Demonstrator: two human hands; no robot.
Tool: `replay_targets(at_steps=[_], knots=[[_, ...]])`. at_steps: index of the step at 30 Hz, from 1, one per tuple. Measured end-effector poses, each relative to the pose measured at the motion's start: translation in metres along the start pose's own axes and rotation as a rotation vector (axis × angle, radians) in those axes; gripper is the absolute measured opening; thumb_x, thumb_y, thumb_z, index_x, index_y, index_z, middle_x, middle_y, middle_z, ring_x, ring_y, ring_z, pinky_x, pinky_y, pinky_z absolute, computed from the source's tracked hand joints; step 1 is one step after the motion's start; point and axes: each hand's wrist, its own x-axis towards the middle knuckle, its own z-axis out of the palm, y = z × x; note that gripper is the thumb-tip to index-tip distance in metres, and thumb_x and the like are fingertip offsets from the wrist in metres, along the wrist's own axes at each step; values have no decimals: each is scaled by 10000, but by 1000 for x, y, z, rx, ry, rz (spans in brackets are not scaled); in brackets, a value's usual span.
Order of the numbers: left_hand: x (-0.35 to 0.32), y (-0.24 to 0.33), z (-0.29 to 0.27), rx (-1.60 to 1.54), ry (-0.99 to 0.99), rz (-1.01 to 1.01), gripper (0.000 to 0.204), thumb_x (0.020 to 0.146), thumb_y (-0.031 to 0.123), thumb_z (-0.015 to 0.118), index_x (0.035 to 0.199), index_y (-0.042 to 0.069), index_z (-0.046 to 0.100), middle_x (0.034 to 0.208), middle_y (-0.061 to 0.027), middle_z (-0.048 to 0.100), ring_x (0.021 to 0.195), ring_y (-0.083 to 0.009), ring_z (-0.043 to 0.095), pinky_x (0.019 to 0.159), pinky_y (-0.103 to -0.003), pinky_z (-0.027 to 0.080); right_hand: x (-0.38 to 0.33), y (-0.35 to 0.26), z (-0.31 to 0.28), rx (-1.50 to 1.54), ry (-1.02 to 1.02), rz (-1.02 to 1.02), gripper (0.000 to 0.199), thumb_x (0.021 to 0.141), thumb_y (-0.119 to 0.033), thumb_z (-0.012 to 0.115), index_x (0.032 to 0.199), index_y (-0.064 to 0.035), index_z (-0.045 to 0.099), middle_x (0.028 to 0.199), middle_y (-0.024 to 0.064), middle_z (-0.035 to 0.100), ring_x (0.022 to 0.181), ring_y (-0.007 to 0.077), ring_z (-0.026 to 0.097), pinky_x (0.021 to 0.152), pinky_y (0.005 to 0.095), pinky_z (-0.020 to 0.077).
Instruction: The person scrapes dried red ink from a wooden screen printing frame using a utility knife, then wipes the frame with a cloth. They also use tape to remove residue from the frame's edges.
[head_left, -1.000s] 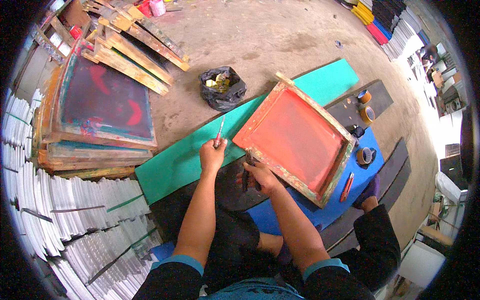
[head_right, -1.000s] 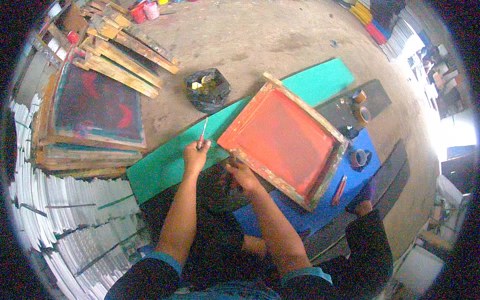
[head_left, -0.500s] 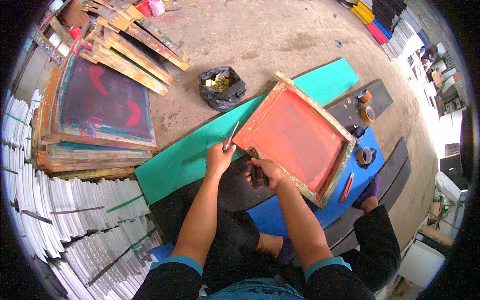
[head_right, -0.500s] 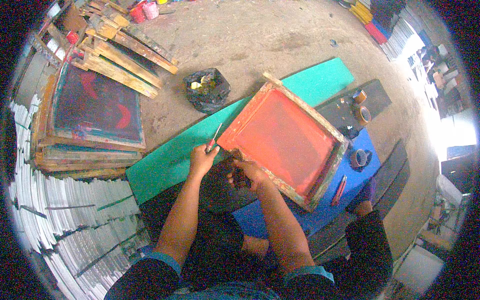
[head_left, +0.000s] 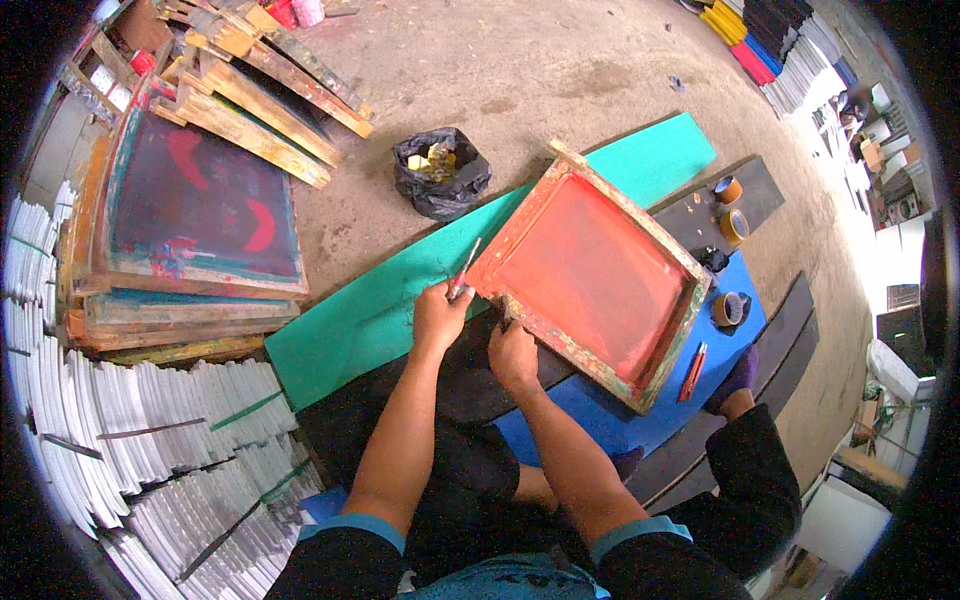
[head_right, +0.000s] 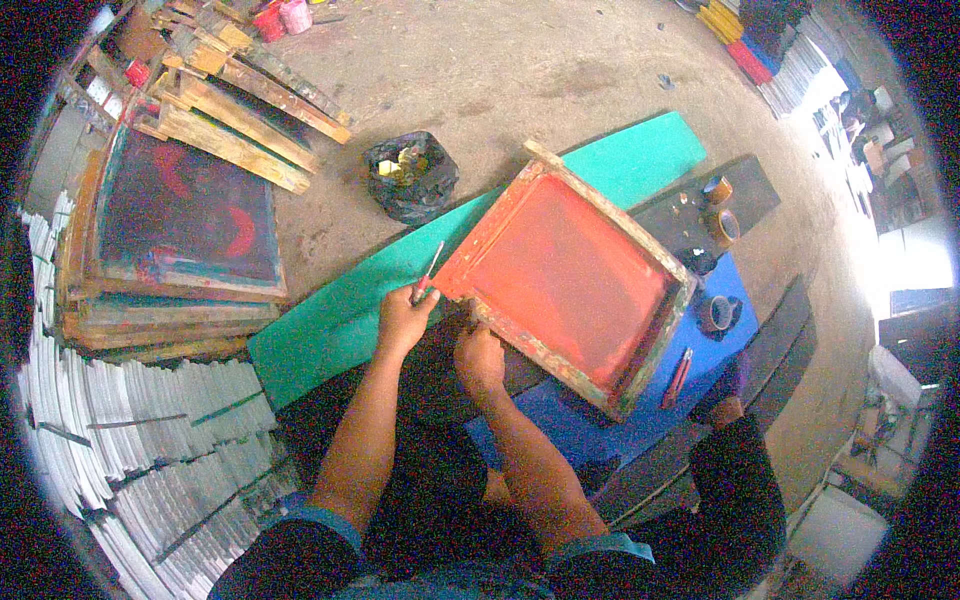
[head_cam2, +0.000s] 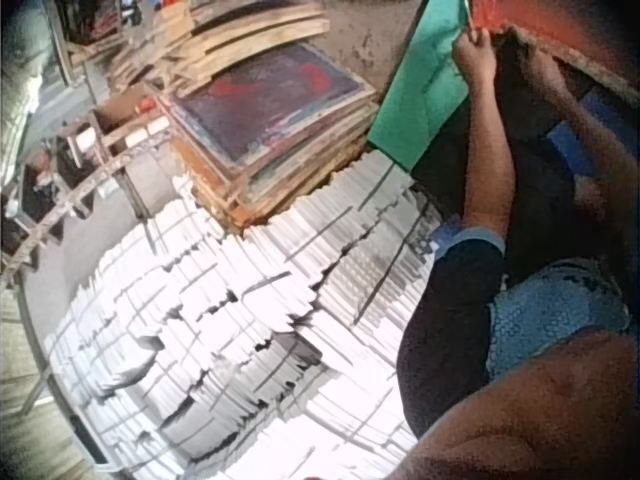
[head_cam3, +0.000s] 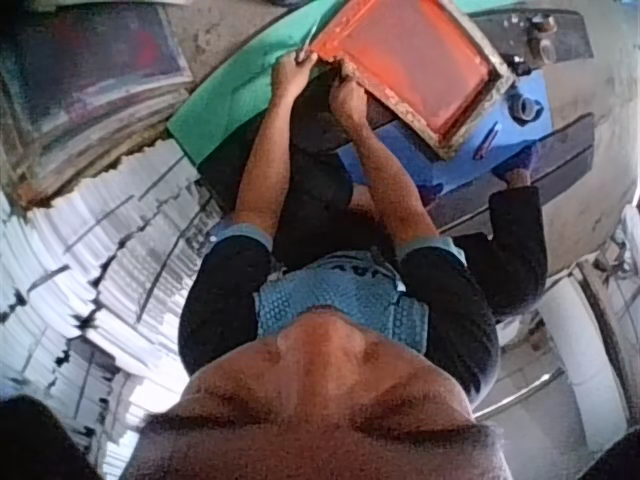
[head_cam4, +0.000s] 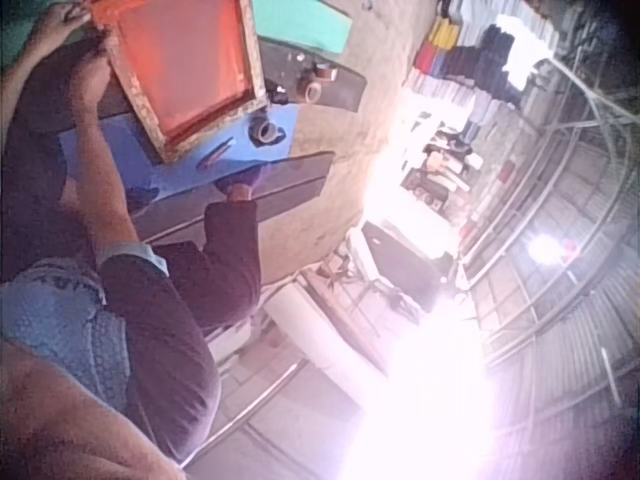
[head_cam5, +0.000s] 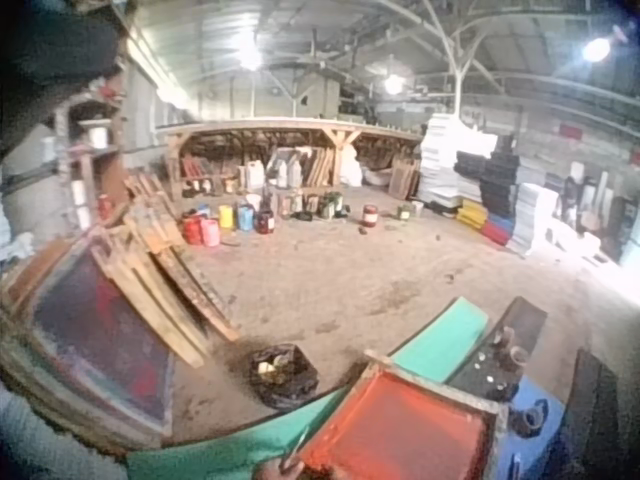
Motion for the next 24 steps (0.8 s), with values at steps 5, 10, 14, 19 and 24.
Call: replay_targets(at_steps=[5, 10, 14, 19, 24], knots=[[4, -8, 2, -49, -50, -14, 358, 859, 298, 756, 778, -28, 633, 681, -148, 649, 562, -284, 584, 551, -425, 428, -1, 5, -4, -8, -83, -11, 400, 957, -338, 573, 1048, 51, 598, 914, 358, 662, 898, 530, 650, 808, 589, 525], [-1, 7, -9, -367, -449, -403, 333, 896, 359, 732, 858, 29, 706, 704, -13, 658, 428, -54, 431, 367, -263, 271, -14, 17, -5, 1, -169, -189, 355, 949, -322, 602, 1001, 29, 590, 856, 343, 655, 857, 532, 641, 761, 592, 515], [-1, 1, -18, -562, -597, -412, 290, 900, 316, 722, 851, 32, 690, 739, -6, 656, 400, -41, 384, 341, -236, 259, -23, 15, -7, 106, -230, -338, 341, 938, -305, 638, 951, 33, 590, 850, 320, 653, 854, 510, 642, 722, 575, 499], [1, -1, -24, -658, -580, -510, 243, 894, 271, 726, 901, 34, 676, 753, -14, 639, 400, -48, 378, 346, -236, 256, -20, 13, -14, 159, -247, -404, 359, 930, -303, 653, 928, 52, 597, 832, 327, 635, 869, 499, 641, 695, 533, 492], [-1, -6, -21, -706, -530, -516, 216, 878, 250, 741, 884, 50, 661, 728, 2, 604, 408, -50, 382, 353, -230, 264, -17, 18, -18, 208, -317, -432, 360, 936, -314, 651, 947, 43, 609, 780, 252, 668, 748, 394, 691, 653, 475, 514]])
